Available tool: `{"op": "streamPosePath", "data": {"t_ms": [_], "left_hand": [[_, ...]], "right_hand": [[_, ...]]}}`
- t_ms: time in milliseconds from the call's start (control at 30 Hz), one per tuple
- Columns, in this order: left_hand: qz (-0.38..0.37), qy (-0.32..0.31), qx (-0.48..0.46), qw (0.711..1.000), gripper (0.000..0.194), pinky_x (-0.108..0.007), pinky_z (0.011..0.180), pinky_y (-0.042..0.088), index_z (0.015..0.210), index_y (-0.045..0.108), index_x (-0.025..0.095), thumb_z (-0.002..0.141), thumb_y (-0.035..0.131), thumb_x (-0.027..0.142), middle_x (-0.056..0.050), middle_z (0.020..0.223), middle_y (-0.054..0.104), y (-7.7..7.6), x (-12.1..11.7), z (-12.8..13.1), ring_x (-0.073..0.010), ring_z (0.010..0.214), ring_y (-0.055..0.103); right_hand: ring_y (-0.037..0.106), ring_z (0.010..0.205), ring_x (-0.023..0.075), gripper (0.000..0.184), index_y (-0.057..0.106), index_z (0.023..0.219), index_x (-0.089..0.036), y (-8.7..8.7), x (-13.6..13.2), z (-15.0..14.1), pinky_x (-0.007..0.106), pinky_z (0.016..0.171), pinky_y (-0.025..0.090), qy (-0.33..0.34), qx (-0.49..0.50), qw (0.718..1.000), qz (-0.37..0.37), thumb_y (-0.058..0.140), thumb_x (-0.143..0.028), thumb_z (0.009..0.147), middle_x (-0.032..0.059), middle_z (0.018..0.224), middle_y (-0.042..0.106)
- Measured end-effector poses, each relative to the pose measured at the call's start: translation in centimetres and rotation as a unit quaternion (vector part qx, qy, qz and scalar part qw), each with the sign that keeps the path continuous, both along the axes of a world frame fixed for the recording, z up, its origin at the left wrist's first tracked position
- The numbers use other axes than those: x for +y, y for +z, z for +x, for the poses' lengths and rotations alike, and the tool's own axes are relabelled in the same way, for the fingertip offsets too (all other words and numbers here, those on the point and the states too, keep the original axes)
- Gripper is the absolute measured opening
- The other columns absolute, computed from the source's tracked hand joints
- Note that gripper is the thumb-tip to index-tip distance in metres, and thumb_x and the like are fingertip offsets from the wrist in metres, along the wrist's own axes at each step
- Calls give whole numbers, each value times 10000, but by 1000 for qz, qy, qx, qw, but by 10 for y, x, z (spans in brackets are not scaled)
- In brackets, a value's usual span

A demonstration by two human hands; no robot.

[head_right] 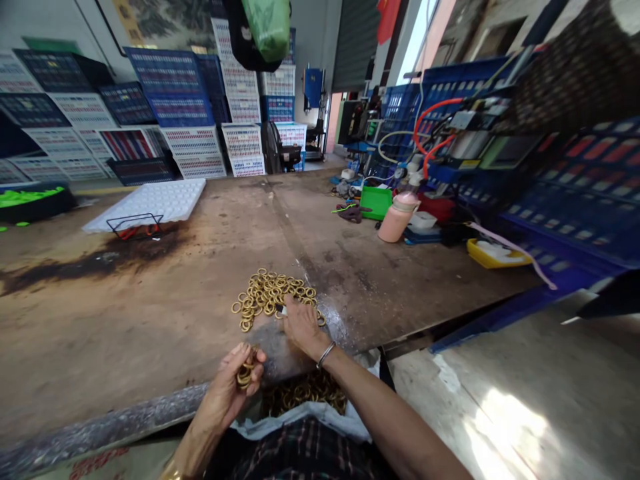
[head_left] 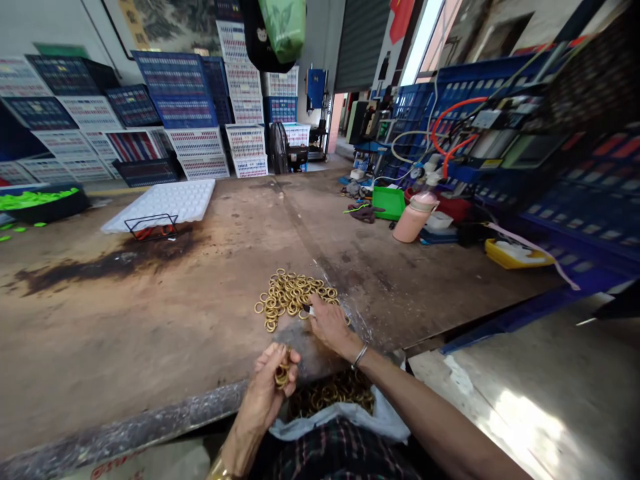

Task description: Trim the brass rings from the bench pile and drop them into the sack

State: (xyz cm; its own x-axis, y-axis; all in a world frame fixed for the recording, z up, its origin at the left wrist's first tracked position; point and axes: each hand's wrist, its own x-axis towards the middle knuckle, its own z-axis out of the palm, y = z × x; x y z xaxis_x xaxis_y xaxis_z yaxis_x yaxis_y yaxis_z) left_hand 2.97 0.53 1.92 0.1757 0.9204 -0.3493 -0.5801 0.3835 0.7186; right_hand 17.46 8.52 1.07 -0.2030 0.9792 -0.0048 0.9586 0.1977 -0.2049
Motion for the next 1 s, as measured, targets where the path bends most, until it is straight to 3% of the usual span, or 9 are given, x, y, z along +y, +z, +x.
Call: {"op": "streamPosePath", "data": {"t_ms": [100, 267, 533, 667, 833, 1000], "left_hand": [[-7, 11, -13, 1000, 234, -145, 356, 265, 704, 458, 166, 713, 629, 326, 0, 694, 583, -6, 1, -5, -51, 455, 433], [-26, -7, -67, 997, 243, -146, 362, 286, 926, 516, 182, 723, 616, 268, 18, 656, 569, -14, 1, -10, -63, 465, 455], [-64, 10, -80, 995, 196, -145, 413, 346, 717, 527, 136, 641, 691, 213, -32, 764, 609, -18, 9, -13, -92, 594, 563], [-35, 30, -8, 999, 250, -127, 348, 253, 771, 512, 161, 645, 686, 287, 43, 605, 517, -15, 13, -7, -46, 447, 453], [33, 33, 171, 984, 385, -141, 331, 219, 987, 507, 191, 690, 616, 411, 92, 474, 454, -18, 12, 0, -37, 341, 327], [72, 17, 229, 971, 285, -160, 361, 244, 791, 553, 155, 719, 578, 429, 78, 447, 450, -26, 8, 1, -33, 348, 317]], "right_hand": [[580, 798, 195, 265, 413, 1085, -184, -4, 12, -1, 261, 634, 326, 5, -21, 1000, 2, 416, -218, 823, 78, 910, 620], [593, 741, 172, 212, 453, 1026, -187, -2, 20, -4, 245, 597, 299, 5, -12, 1000, -1, 412, -177, 818, 63, 853, 639], [543, 717, 134, 153, 542, 875, -198, -9, 12, 7, 225, 605, 286, 42, 86, 995, 39, 412, -276, 853, 33, 822, 621], [473, 631, 116, 151, 542, 772, -187, -12, 0, 8, 217, 585, 284, 61, 181, 981, 38, 418, -245, 834, 6, 713, 573], [399, 551, 93, 152, 523, 710, -180, -2, -21, 2, 204, 530, 265, 94, 268, 958, -37, 435, -255, 810, -30, 609, 495], [369, 549, 79, 191, 486, 636, -169, 11, -35, -8, 193, 505, 263, 89, 350, 927, -99, 449, -274, 792, -43, 569, 434]]}}
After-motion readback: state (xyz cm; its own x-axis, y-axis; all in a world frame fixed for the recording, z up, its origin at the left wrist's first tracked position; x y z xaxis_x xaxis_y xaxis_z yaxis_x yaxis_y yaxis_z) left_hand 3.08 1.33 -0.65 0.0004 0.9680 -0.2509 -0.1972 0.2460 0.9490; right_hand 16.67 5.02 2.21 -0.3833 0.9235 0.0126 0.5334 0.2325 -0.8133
